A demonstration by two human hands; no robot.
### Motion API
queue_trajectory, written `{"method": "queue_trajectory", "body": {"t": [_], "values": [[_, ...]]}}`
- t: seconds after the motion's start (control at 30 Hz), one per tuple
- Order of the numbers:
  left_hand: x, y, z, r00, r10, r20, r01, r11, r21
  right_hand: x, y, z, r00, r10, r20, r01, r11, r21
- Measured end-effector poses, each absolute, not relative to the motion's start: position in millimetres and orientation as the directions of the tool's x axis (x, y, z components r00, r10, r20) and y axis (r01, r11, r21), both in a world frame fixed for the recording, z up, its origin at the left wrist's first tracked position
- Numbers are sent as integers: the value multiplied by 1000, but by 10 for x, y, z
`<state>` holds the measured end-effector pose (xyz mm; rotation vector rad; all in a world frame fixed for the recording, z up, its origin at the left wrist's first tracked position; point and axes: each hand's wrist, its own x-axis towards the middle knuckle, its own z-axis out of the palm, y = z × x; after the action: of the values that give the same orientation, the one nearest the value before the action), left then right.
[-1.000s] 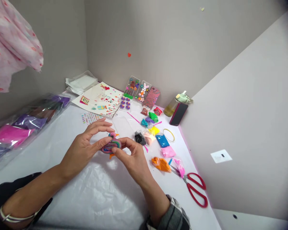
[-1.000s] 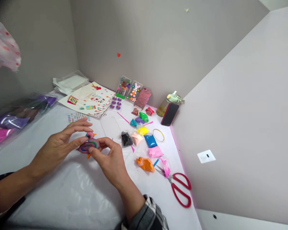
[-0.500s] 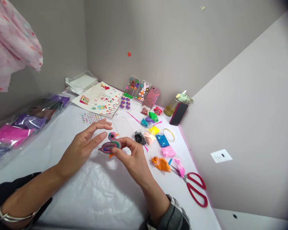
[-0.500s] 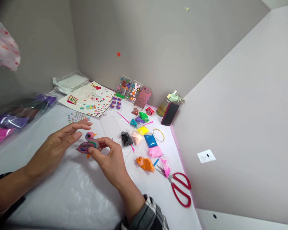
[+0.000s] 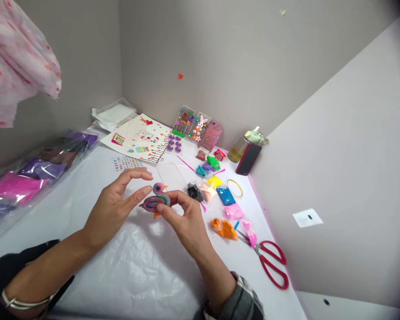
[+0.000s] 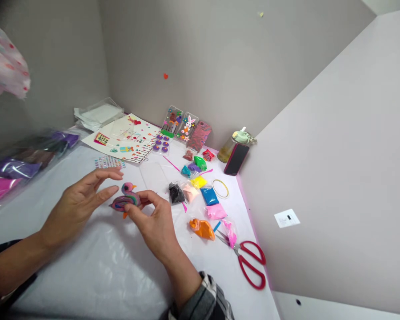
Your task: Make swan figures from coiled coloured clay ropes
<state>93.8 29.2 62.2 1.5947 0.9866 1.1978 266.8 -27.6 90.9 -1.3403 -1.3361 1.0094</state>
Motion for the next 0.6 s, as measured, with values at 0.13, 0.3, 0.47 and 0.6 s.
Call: {"method": "queue_trajectory", "body": {"t": [0.13,0.3,0.47,0.6], "values": [[929,212,652,223,928,299,154,-337,929,2708,-271,806,234,898,373,522,208,-827],[1019,185,642,408,881,241,141,-321,937,2686,-284,716,35,630,776,894,327,-306],[1081,229,611,454,881,130,-4,-143,990,2588,-317,744,-124,563,817,950,304,-66],[1075,242,619,466,883,55,-136,10,991,2559,-349,776,-128,624,771,934,337,-118]]}}
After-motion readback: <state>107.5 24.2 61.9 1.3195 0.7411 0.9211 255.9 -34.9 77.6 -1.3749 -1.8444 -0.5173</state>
